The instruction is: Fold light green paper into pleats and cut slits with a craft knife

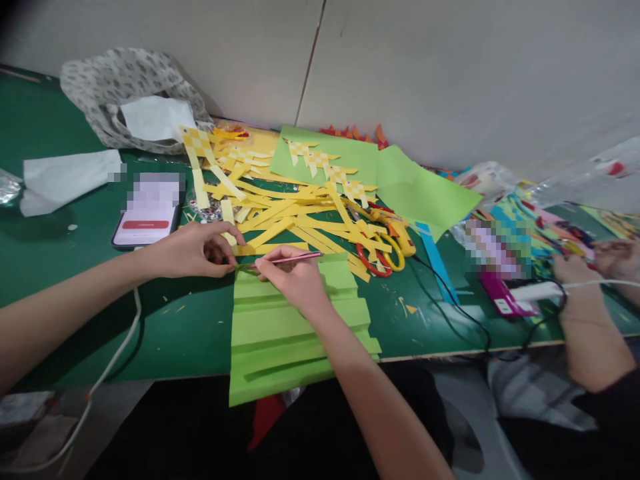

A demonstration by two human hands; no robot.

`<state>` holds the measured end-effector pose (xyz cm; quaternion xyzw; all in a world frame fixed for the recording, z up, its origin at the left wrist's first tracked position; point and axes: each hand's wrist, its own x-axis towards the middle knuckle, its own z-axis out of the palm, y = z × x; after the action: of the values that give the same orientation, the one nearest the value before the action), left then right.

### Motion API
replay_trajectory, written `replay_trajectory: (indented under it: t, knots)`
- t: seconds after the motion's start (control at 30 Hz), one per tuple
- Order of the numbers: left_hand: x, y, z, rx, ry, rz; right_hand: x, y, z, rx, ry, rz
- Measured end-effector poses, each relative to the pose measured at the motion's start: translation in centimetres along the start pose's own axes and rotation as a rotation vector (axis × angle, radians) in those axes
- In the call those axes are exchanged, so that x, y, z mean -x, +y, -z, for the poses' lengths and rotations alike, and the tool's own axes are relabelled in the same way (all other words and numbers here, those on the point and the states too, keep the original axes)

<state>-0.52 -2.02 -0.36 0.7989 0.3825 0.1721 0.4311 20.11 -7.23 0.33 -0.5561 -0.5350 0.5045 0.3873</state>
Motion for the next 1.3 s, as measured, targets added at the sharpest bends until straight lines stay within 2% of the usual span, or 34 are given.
replay_trajectory:
  t: [0.13, 0.43, 0.7, 0.93, 1.1, 1.3]
  knots:
    - [-0.02, -0.01, -0.01, -0.004, -0.001, 0.011, -0.01, 0.1, 0.15, -0.02, 0.019, 0.0]
    - [-0.04, 0.01, 0.0, -0.002, -0.001, 0.011, 0.03, 0.15, -0.11, -0.006, -0.041, 0.025]
    - [-0.04, -0.05, 0.03, 0.004, -0.008, 0.02, 0.07, 0.09, -0.02, -0.011, 0.001, 0.01]
    - [-0.07, -0.11, -0.03, 0.008, 0.005, 0.008, 0.05, 0.17, -0.04, 0.035, -0.058, 0.038]
    - [-0.08, -0.15, 0.0, 0.01, -0.005, 0.016, 0.04, 0.26, -0.02, -0.019, -0.006, 0.024]
    - [-0.08, -0.09, 0.04, 0.011, -0.007, 0.013, 0.09, 0.31, 0.07, 0.026, -0.054, 0.055]
